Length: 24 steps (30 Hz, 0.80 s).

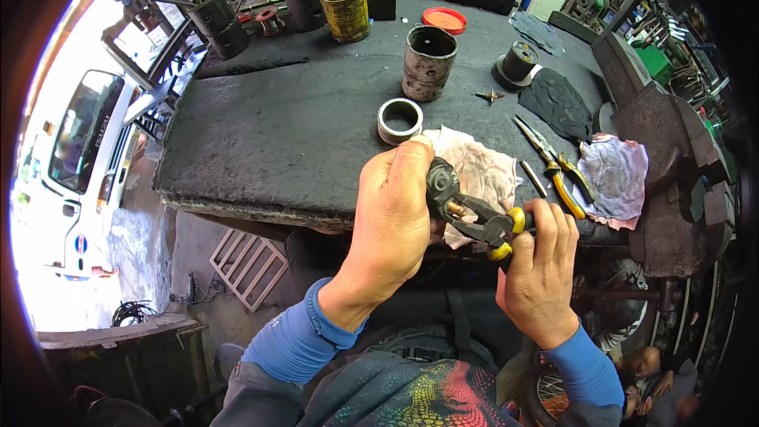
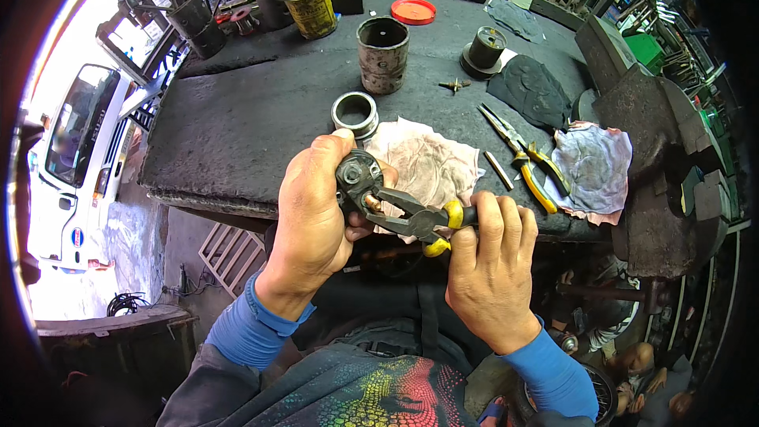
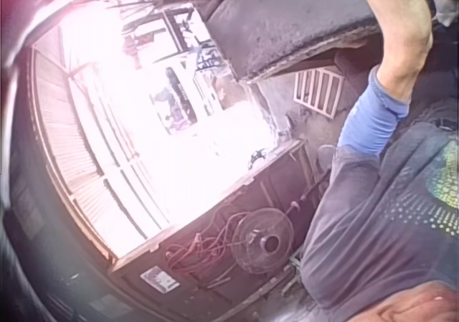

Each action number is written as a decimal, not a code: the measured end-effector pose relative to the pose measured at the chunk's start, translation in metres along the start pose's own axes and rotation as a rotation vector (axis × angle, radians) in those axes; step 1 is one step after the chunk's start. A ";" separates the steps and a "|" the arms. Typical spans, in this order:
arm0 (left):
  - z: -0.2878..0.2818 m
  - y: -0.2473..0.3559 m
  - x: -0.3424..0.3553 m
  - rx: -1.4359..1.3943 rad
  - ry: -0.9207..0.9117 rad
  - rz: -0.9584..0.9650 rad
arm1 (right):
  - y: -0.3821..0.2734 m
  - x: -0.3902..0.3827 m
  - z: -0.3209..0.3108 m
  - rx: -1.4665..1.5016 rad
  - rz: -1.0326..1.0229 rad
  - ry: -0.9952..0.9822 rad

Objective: The person uses pliers to grip and twist a small cylindrical electrical component on a workbench. They repeatedly adjust the component and wipe it with a cloth while handling it with both hands.

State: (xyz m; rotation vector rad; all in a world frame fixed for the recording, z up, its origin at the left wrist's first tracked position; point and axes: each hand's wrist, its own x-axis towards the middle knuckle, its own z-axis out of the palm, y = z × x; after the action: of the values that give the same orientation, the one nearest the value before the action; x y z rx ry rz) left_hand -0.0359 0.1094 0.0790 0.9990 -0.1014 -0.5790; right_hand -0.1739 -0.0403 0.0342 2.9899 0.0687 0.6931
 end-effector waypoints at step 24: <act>-0.021 -0.023 0.012 -0.012 -0.044 0.160 | -0.015 -0.004 0.004 0.225 0.146 -0.014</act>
State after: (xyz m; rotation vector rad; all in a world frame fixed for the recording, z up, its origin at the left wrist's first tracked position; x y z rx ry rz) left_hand -0.0282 0.1106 0.0468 0.9572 -0.2147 -0.4546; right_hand -0.1756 -0.0258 0.0275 3.2412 -0.0791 0.7243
